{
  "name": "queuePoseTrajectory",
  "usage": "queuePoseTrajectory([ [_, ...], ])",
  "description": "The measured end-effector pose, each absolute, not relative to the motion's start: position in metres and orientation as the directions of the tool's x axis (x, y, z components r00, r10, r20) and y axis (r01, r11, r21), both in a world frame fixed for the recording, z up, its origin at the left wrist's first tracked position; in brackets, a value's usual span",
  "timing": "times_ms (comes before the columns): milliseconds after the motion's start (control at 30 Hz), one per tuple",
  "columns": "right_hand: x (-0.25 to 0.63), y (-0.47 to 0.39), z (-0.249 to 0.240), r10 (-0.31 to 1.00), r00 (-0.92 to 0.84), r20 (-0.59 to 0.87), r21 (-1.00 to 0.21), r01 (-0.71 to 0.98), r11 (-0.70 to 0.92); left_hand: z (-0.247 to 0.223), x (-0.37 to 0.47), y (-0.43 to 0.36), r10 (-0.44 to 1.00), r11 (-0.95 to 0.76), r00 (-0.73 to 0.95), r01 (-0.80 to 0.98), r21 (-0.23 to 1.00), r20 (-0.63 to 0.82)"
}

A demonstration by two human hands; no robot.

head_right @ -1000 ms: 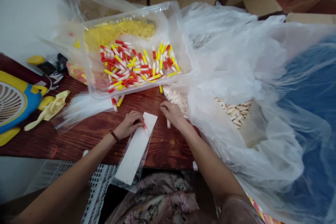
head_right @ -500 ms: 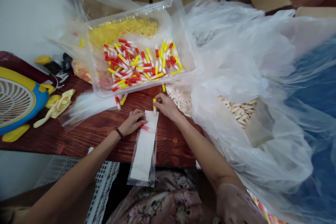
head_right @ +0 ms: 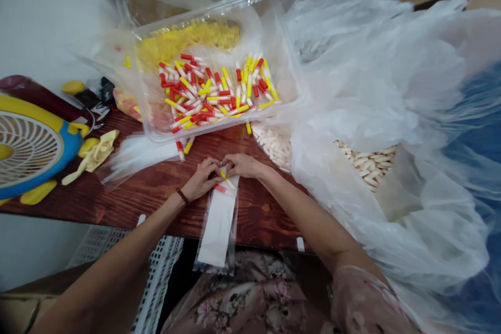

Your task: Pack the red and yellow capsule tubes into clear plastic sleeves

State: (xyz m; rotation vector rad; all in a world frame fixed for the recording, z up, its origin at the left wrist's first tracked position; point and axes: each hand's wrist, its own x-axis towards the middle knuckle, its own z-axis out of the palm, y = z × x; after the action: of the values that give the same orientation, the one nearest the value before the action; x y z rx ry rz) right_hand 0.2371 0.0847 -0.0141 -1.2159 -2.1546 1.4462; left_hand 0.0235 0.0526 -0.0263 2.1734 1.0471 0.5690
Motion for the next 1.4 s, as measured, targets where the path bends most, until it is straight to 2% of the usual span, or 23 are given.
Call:
queuePoseTrajectory([
  [233, 0.238, 0.080, -0.017, 0.813, -0.532, -0.235, -0.890, 0.455, 0.041, -0.026, 0.025, 0.052, 0.815, -0.446, 0.574, 0.535, 0.717, 0.079],
  [300, 0.233, 0.087, -0.011, 0.837, -0.506, -0.209, -0.859, 0.505, 0.091, -0.025, 0.025, 0.052, 0.823, -0.430, 0.564, 0.550, 0.716, 0.061],
  [433, 0.198, 0.111, 0.012, 0.865, -0.502, -0.008, -0.639, 0.668, 0.381, -0.022, 0.025, 0.052, 0.816, -0.427, 0.577, 0.575, 0.698, 0.024],
  [533, 0.150, 0.125, 0.028, 0.785, -0.619, 0.014, -0.451, 0.697, 0.558, -0.025, 0.025, 0.053, 0.824, -0.417, 0.566, 0.589, 0.692, 0.014],
  [600, 0.116, 0.130, 0.034, 0.791, -0.611, -0.013, -0.349, 0.744, 0.569, -0.032, 0.024, 0.054, 0.820, -0.425, 0.572, 0.573, 0.701, 0.029],
  [667, 0.086, 0.132, 0.037, 0.847, -0.530, -0.045, -0.297, 0.816, 0.495, -0.043, 0.023, 0.055, 0.804, -0.445, 0.592, 0.534, 0.719, 0.058],
  [767, 0.060, 0.134, 0.035, 0.887, -0.440, -0.143, -0.303, 0.872, 0.384, -0.058, 0.021, 0.057, 0.791, -0.459, 0.606, 0.502, 0.733, 0.080],
  [900, 0.056, 0.130, 0.031, 0.890, -0.408, -0.204, -0.299, 0.891, 0.341, -0.064, 0.021, 0.059, 0.785, -0.461, 0.615, 0.500, 0.733, 0.075],
  [1000, 0.069, 0.120, 0.035, 0.855, -0.492, -0.163, -0.303, 0.850, 0.432, -0.057, 0.020, 0.058, 0.782, -0.448, 0.622, 0.503, 0.739, 0.051],
  [1100, 0.093, 0.102, 0.045, 0.767, -0.640, -0.052, -0.299, 0.743, 0.599, -0.046, 0.020, 0.056, 0.795, -0.415, 0.606, 0.528, 0.741, 0.014],
  [1167, 0.115, 0.090, 0.050, 0.733, -0.680, 0.005, -0.315, 0.695, 0.646, -0.040, 0.020, 0.055, 0.803, -0.403, 0.596, 0.542, 0.737, 0.001],
  [1233, 0.142, 0.081, 0.049, 0.751, -0.657, 0.069, -0.394, 0.674, 0.625, -0.034, 0.021, 0.055, 0.805, -0.413, 0.594, 0.561, 0.717, -0.002],
  [1333, 0.183, 0.075, 0.037, 0.850, -0.499, 0.167, -0.574, 0.652, 0.495, -0.026, 0.022, 0.056, 0.770, -0.468, 0.638, 0.561, 0.683, 0.003],
  [1400, 0.204, 0.076, 0.026, 0.915, -0.375, 0.146, -0.660, 0.652, 0.373, -0.023, 0.021, 0.058, 0.747, -0.486, 0.665, 0.531, 0.694, 0.014],
])
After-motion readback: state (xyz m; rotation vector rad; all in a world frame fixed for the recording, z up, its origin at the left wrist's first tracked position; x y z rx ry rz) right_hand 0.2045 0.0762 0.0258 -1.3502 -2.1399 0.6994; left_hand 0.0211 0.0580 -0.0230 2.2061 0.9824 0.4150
